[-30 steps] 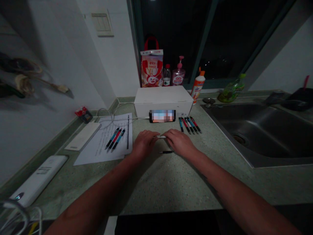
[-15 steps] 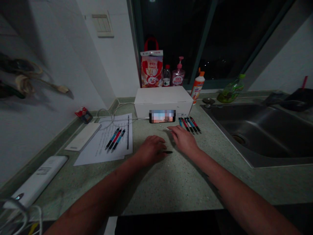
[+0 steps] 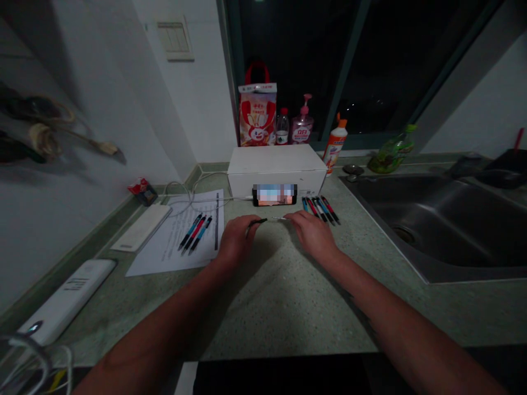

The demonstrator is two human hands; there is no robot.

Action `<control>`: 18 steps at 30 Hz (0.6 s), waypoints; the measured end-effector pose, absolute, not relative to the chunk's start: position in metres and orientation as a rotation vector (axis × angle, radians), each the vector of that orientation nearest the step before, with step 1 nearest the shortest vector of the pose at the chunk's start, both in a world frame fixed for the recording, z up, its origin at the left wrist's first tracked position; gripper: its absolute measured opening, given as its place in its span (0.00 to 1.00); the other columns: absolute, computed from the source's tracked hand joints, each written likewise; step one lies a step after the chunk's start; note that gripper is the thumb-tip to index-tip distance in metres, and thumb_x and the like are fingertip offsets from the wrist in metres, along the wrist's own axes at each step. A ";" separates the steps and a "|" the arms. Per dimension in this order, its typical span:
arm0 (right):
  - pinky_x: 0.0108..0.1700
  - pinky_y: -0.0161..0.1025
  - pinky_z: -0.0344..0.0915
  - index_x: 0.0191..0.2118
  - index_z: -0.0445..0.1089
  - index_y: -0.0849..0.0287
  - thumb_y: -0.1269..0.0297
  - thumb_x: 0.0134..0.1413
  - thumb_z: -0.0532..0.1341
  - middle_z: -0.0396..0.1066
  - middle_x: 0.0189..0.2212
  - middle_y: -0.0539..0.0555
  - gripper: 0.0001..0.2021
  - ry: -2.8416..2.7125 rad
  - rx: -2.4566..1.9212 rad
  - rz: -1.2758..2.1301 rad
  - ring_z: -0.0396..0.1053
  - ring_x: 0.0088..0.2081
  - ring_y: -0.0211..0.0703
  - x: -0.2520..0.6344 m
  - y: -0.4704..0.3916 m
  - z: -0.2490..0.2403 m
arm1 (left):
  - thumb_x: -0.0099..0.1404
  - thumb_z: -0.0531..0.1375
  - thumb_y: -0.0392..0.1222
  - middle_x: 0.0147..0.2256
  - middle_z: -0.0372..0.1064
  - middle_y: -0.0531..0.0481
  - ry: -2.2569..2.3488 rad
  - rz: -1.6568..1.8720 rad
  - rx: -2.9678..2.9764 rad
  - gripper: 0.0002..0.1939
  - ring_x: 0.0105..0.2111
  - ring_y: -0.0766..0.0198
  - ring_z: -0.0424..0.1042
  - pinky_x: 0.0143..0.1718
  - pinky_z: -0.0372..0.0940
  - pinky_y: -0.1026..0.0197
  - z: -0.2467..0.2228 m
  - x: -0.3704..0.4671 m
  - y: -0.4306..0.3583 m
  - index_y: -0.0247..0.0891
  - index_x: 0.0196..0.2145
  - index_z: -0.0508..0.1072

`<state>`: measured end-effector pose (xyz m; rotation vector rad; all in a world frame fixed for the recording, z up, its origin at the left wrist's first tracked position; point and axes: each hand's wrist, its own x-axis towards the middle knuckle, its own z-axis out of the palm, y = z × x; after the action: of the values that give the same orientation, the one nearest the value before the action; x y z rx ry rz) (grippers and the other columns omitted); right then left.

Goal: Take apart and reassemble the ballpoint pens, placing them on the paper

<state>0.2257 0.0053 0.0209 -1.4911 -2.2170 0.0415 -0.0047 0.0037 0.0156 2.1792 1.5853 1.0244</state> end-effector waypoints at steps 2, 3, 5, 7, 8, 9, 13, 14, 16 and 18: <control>0.47 0.42 0.68 0.54 0.75 0.53 0.73 0.68 0.53 0.76 0.47 0.56 0.18 -2.237 -1.474 0.046 0.74 0.47 0.48 0.225 0.005 0.021 | 0.71 0.53 0.42 0.46 0.79 0.44 1.578 0.997 2.195 0.15 0.48 0.51 0.75 0.54 0.64 0.46 0.017 -0.003 0.002 0.40 0.46 0.78; 0.47 0.42 0.68 0.54 0.75 0.53 0.73 0.68 0.53 0.76 0.47 0.55 0.18 -2.248 -1.470 0.049 0.74 0.47 0.48 0.225 0.005 0.021 | 0.71 0.53 0.43 0.46 0.79 0.43 1.575 0.984 2.201 0.15 0.48 0.51 0.75 0.54 0.64 0.46 0.018 -0.003 0.002 0.40 0.46 0.78; 0.47 0.42 0.68 0.54 0.75 0.53 0.73 0.68 0.53 0.76 0.46 0.55 0.17 -2.268 -1.470 0.056 0.74 0.47 0.48 0.224 0.004 0.021 | 0.71 0.53 0.42 0.46 0.79 0.43 1.575 0.966 2.212 0.15 0.48 0.51 0.75 0.54 0.64 0.46 0.018 -0.002 0.002 0.39 0.46 0.78; 0.46 0.42 0.68 0.54 0.75 0.53 0.72 0.68 0.53 0.76 0.46 0.55 0.17 -2.279 -1.473 0.064 0.74 0.47 0.48 0.224 0.004 0.021 | 0.71 0.53 0.42 0.46 0.79 0.44 1.573 0.969 2.224 0.15 0.48 0.51 0.75 0.53 0.65 0.47 0.016 -0.003 0.003 0.40 0.45 0.79; 0.46 0.42 0.68 0.54 0.75 0.54 0.73 0.68 0.53 0.76 0.46 0.56 0.17 -2.282 -1.470 0.068 0.74 0.47 0.48 0.224 0.003 0.021 | 0.71 0.53 0.42 0.45 0.80 0.44 1.569 0.980 2.231 0.14 0.47 0.51 0.75 0.52 0.65 0.47 0.015 -0.004 0.004 0.40 0.45 0.79; 0.46 0.42 0.68 0.54 0.75 0.54 0.73 0.68 0.53 0.76 0.46 0.56 0.17 -2.283 -1.466 0.070 0.74 0.47 0.48 0.224 0.003 0.021 | 0.71 0.54 0.42 0.45 0.80 0.44 1.562 0.996 2.238 0.14 0.47 0.51 0.75 0.52 0.66 0.46 0.013 -0.004 0.005 0.41 0.45 0.79; 0.47 0.43 0.68 0.53 0.75 0.52 0.74 0.67 0.53 0.77 0.46 0.56 0.18 -2.301 -1.438 0.087 0.74 0.46 0.48 0.223 0.002 0.022 | 0.71 0.55 0.41 0.43 0.80 0.44 1.503 1.013 2.293 0.13 0.45 0.50 0.76 0.50 0.66 0.45 0.008 -0.006 0.007 0.42 0.43 0.79; 0.47 0.43 0.68 0.53 0.76 0.52 0.74 0.67 0.54 0.77 0.46 0.55 0.18 -2.319 -1.418 0.101 0.74 0.46 0.48 0.222 0.002 0.022 | 0.70 0.55 0.41 0.42 0.80 0.45 1.481 0.994 2.313 0.12 0.44 0.51 0.76 0.50 0.67 0.45 0.007 -0.006 0.007 0.42 0.43 0.79; 0.48 0.43 0.68 0.53 0.75 0.51 0.73 0.68 0.54 0.77 0.46 0.55 0.17 -2.362 -1.349 0.152 0.74 0.47 0.47 0.220 0.001 0.022 | 0.70 0.57 0.41 0.42 0.80 0.47 1.434 0.948 2.338 0.11 0.44 0.53 0.76 0.50 0.67 0.47 0.006 -0.005 0.006 0.43 0.43 0.80; 0.49 0.43 0.68 0.54 0.74 0.51 0.71 0.68 0.56 0.77 0.47 0.55 0.15 -2.371 -1.285 0.208 0.74 0.49 0.47 0.217 0.000 0.022 | 0.69 0.58 0.40 0.42 0.80 0.48 1.392 0.919 2.319 0.11 0.44 0.54 0.76 0.50 0.67 0.48 0.004 -0.003 0.005 0.43 0.44 0.80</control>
<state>0.2171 0.0000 0.0217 -1.2851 -2.3712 0.2079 -0.0027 0.0048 0.0041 2.3186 1.3922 0.9191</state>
